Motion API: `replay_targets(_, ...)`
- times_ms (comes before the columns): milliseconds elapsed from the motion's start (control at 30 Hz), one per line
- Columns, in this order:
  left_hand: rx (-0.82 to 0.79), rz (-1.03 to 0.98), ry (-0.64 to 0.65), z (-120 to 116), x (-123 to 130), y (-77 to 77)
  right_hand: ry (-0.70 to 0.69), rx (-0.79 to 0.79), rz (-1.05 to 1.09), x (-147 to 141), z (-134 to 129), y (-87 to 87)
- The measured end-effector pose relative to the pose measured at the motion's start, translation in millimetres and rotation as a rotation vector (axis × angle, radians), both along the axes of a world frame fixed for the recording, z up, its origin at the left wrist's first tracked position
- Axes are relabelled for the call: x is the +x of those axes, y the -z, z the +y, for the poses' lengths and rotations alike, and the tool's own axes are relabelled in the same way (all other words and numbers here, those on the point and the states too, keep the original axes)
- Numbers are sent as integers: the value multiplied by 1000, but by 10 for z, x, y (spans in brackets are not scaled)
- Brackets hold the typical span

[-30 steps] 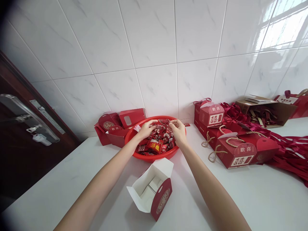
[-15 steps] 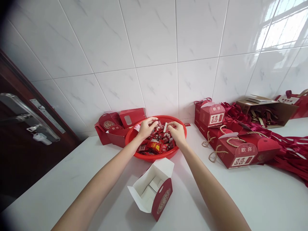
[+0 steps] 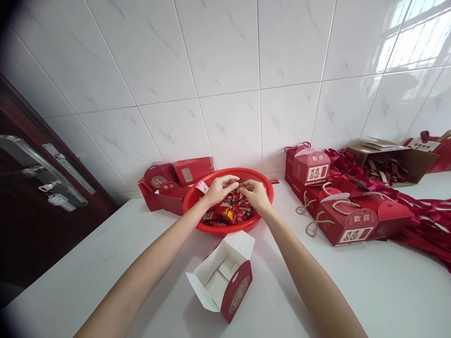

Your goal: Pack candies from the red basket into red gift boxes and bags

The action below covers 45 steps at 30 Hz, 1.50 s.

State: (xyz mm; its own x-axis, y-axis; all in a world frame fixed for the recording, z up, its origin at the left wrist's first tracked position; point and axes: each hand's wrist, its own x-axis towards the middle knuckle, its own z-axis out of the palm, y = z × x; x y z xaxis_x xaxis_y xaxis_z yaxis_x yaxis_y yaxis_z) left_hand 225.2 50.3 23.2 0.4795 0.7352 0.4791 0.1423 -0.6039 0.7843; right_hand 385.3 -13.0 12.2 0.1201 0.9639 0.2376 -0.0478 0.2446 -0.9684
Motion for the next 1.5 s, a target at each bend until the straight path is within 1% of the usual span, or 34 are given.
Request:
replay_targets(67,-120,14,39,-35,-8,-33,74,36,38,8,35,24)
replay_targets(133,-321,106,141,-87,-22,-78,173,71,94,19,60,39)
replay_targets(167,-440,201,219,-116,-29,-95,205,76,118,24,67,43)
replay_targets(233,-655,459,375,-166,-35,-100,212,60,146,32,71,49)
replay_targets(267,-723,582,421,-180,-35,-85,198,46,149,35,70,51)
replay_targets(300,-755,672,436,-182,-34,-59,186,33,146,36,68,52)
replay_targets(333,-750,723,418,-174,-34,-27,181,21,142,36,66,54)
replay_targets(367,-705,741,374,-154,-36,6,181,13,139,35,65,55)
replay_targets(433,-513,742,219,-94,-48,55,195,5,137,32,67,54)
replay_targets(500,-310,777,62,-34,-67,65,205,0,147,29,70,51)
replay_targets(533,-249,812,6,-14,-76,57,203,-2,153,27,70,48)
replay_targets(567,-224,851,-25,-3,-83,45,199,-4,158,26,69,46)
replay_targets(600,-227,891,-33,-2,-87,31,194,-5,162,24,67,43)
replay_targets(700,-250,990,6,-38,-72,8,192,-3,159,20,54,36)
replay_targets(833,-217,1026,39,-75,-29,34,194,4,144,14,44,28)
replay_targets(900,-186,1002,45,-55,-24,51,187,5,152,13,47,25)
replay_targets(967,-153,902,34,-13,-37,55,190,15,157,14,49,21)
replay_targets(1000,-134,809,9,13,-48,50,193,25,156,15,47,18)
replay_targets(1067,-99,560,-74,60,-68,30,184,49,158,18,37,6)
replay_targets(1133,-92,317,-137,88,-73,3,134,70,171,18,18,-15)
replay_targets(1167,-113,220,-143,90,-67,-12,97,76,178,17,6,-28)
replay_targets(1200,-152,145,-127,85,-55,-26,58,76,181,16,-5,-41)
replay_targets(1267,-257,50,-45,52,-20,-53,-12,58,177,12,-28,-67)
replay_targets(1333,-341,0,51,6,19,-77,-53,19,178,7,-47,-86)
replay_targets(1400,-381,-30,106,-32,48,-95,-72,-2,190,3,-60,-96)
replay_targets(1433,-395,-49,100,-41,57,-103,-74,0,197,1,-64,-98)
replay_targets(1500,-432,-82,32,-39,62,-111,-54,16,211,1,-63,-96)
